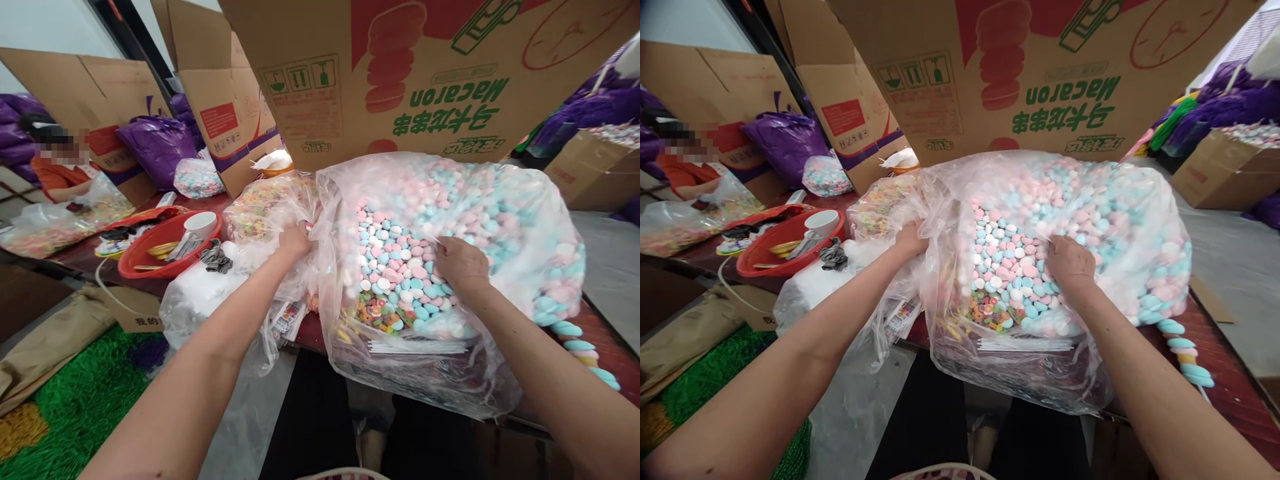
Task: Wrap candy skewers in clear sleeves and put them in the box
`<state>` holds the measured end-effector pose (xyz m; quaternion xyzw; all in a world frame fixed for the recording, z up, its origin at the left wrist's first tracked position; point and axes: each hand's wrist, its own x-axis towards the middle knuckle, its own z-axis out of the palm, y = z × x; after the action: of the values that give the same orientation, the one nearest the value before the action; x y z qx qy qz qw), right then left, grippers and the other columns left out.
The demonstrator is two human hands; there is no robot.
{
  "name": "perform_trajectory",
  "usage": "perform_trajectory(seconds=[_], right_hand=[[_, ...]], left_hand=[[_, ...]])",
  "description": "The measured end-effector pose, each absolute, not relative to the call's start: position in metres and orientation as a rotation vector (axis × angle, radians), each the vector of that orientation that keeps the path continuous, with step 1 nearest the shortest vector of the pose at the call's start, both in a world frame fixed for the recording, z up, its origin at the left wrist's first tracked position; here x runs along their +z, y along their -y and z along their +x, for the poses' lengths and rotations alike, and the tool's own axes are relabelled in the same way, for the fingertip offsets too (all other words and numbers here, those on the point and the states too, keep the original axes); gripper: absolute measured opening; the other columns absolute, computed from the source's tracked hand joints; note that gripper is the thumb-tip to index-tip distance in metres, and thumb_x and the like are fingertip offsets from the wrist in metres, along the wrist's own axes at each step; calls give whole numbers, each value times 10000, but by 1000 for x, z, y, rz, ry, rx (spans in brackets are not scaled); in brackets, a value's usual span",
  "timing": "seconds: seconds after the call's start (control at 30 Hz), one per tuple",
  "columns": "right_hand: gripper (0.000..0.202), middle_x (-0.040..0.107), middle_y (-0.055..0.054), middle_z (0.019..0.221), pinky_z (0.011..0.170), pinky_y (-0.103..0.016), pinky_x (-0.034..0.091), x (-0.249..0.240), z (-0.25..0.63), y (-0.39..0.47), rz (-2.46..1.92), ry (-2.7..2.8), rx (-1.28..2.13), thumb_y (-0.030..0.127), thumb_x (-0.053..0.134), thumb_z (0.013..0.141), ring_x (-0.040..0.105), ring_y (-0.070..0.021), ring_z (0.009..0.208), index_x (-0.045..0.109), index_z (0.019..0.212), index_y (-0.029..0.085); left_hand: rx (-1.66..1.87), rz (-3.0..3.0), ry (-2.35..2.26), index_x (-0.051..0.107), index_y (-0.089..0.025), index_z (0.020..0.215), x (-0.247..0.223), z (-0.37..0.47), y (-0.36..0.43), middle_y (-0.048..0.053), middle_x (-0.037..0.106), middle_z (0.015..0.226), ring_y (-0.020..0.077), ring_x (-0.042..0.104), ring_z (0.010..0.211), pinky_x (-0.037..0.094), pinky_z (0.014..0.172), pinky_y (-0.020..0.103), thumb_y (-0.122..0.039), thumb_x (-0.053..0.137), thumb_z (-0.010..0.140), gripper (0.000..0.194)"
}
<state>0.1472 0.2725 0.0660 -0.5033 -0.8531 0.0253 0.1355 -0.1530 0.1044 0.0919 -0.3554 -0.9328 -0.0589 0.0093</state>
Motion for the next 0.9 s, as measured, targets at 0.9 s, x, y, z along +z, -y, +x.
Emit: perform_trajectory(seconds=[0.9], right_hand=[[372, 682, -118, 1053, 644, -299, 384, 61, 146, -276, -1382, 2481, 129, 239, 311, 964, 643, -240, 870, 663, 1074, 198]], left_hand=[[-2298, -1467, 1618, 478, -355, 1174, 233, -24, -77, -48, 587, 1249, 161, 636, 1062, 606, 792, 307, -220, 553, 886, 327]])
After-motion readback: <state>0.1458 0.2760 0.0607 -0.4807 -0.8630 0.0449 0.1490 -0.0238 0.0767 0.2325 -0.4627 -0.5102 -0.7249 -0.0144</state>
